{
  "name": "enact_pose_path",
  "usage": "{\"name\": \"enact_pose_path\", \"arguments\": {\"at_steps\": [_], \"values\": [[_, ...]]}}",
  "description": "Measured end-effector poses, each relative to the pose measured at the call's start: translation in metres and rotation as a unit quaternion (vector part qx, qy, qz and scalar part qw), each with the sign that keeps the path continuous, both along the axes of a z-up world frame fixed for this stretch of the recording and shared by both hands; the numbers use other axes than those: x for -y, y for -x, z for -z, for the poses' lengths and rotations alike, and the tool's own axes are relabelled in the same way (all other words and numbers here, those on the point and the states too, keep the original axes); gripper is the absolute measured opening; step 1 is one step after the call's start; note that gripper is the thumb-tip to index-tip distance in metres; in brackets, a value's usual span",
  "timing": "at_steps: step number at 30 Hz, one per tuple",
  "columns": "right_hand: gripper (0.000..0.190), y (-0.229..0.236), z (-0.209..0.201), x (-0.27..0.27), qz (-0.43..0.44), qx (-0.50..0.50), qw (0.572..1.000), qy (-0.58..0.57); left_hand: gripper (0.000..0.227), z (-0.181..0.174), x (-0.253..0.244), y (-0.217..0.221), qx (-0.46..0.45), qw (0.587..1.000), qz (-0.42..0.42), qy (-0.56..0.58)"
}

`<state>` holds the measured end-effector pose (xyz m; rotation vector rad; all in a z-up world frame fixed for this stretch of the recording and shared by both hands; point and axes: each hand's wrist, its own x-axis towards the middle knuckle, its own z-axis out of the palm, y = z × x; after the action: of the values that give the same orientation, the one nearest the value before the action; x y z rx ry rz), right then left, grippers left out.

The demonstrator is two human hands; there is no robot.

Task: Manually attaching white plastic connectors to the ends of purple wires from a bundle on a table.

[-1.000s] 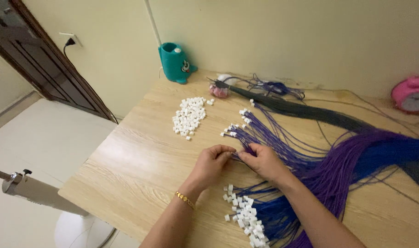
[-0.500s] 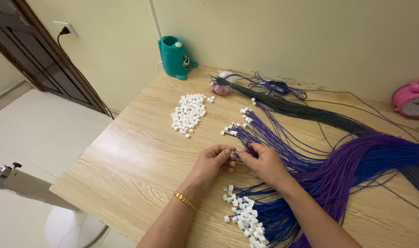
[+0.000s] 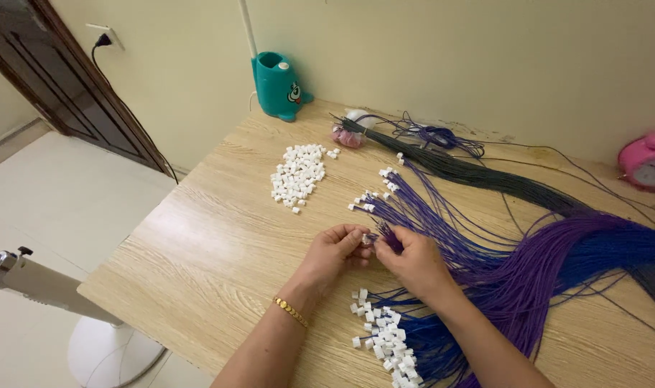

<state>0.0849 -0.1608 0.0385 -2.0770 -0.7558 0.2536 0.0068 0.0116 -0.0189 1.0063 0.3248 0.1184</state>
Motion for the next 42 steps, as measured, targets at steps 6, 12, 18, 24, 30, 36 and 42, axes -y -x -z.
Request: {"name": "enact_pose_path", "arguments": {"at_steps": [6, 12, 18, 24, 30, 36, 42], "values": [[0.025, -0.006, 0.012, 0.001, -0.015, -0.002, 0.997, -0.069, 0.02, -0.007, 0.0, 0.004, -0.008, 1.0, 0.006, 0.018], [0.025, -0.003, 0.004, 0.001, 0.007, 0.003, 0.999, -0.043, 0.021, 0.0, -0.003, 0.001, 0.001, 1.0, 0.022, 0.019], [0.025, 0.002, -0.009, 0.003, 0.007, -0.032, 0.999, -0.028, 0.02, -0.017, 0.001, 0.007, -0.008, 1.0, 0.021, 0.016], [0.024, -0.001, -0.003, 0.003, -0.003, -0.023, 0.999, -0.031, 0.021, -0.017, 0.001, 0.007, -0.014, 1.0, 0.019, 0.019], [0.024, -0.001, 0.001, 0.002, 0.001, 0.007, 0.999, -0.043, 0.021, -0.018, 0.002, 0.009, 0.005, 0.999, 0.022, 0.036], [0.02, 0.005, -0.002, 0.001, 0.008, 0.175, 0.983, -0.048, 0.022, -0.02, 0.003, 0.008, -0.011, 1.0, 0.009, 0.015], [0.018, 0.011, -0.01, 0.002, -0.001, 0.219, 0.975, -0.041, 0.02, -0.015, 0.005, 0.007, -0.012, 1.0, 0.004, 0.007]]}}
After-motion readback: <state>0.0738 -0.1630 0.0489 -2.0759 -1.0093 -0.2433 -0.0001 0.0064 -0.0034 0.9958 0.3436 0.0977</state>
